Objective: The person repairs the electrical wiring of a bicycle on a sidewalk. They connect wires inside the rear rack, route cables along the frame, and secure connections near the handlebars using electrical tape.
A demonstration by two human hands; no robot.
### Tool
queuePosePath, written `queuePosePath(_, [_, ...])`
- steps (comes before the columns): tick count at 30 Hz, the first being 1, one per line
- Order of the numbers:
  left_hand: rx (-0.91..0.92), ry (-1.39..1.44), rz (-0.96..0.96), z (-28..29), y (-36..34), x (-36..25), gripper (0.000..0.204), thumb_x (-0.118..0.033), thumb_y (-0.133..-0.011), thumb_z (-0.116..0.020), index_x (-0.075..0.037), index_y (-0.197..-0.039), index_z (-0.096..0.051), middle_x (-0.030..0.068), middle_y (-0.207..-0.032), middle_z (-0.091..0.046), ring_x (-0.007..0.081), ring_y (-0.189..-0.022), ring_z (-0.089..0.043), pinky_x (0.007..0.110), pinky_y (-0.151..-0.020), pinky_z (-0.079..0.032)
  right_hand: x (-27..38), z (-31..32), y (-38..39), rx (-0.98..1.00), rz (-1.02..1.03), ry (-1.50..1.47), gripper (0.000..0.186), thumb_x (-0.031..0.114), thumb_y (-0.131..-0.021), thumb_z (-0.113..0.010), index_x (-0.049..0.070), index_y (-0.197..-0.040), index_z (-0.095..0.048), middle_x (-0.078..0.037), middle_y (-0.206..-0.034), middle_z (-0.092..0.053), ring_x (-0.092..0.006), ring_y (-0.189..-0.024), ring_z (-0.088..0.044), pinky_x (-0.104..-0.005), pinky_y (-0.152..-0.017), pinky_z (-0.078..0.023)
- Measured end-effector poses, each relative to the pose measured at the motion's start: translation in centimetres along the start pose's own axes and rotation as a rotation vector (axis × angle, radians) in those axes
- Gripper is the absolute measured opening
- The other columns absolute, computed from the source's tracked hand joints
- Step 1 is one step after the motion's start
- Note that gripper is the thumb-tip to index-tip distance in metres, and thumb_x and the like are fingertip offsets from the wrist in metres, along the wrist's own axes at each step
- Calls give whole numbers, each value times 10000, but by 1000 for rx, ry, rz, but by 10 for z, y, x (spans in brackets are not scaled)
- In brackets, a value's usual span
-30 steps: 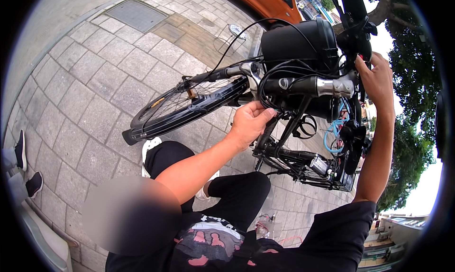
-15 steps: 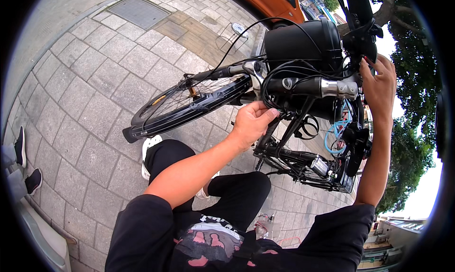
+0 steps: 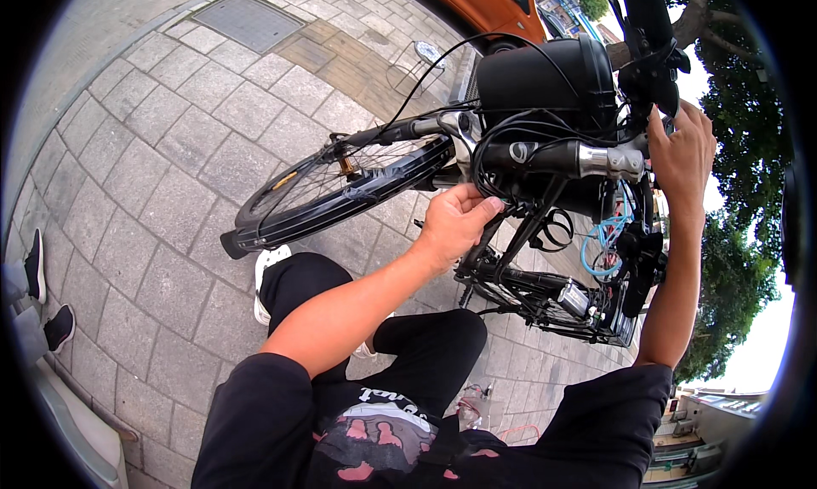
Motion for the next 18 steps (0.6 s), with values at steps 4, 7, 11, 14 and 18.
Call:
queuePosePath(4, [-1,-8,11,-1,2,-2,239,-150,-1029,-757,6,-1200,-698,76,-1029,-769,35,-588,-531,195,-490,-415,-4,-3,-2,46,16,-114,337,301,-1028,-658,40,-1213,-763,-160,-1321,-716,-361,-1286,-598,-474,-1102,-440])
queuePosePath(7, [6,-6,4,-1,2,-1,239,-153,-1030,-757,7,-1197,-698,75,-1031,-769,36,-592,-534,194,-494,-417,-12,-10,-4,63,13,-160,305,284,-1030,-663,21,-1145,-765,-174,-1210,-736,-333,-1168,-651,-461,-1005,-483])
queuePosePath(11, [10,-27,6,1,1,-2,243,-157,-1030,-760,8,-1197,-697,74,-1033,-769,37,-598,-538,193,-500,-424,-13,-7,-11,321,-191,-460,386,334,-1028,-695,-25,-1145,-777,-166,-1220,-776,-297,-945,-736,-409,-882,-547])
queuePosePath(14, [12,-18,-4,0,1,-2,254,-158,-1028,-758,18,-1199,-695,67,-1023,-774,32,-593,-540,194,-496,-428,-12,-8,-8,313,-212,-658,385,330,-1032,-698,-44,-1086,-771,-160,-1099,-788,-258,-813,-720,-388,-814,-543])
queuePosePath(18, [15,-2,2,0,1,1,255,-159,-1027,-761,19,-1198,-696,68,-1024,-775,31,-594,-544,195,-491,-432,-12,-6,-7,267,-189,-499,376,323,-1022,-708,-44,-1075,-772,-158,-1092,-789,-275,-876,-732,-405,-838,-544])
Point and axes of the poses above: each hand's wrist, its own y-axis away from the middle knuckle, its own z-axis out of the back of the hand, x = y × z, the point moved 2 cm from there along -y, towards the middle knuckle
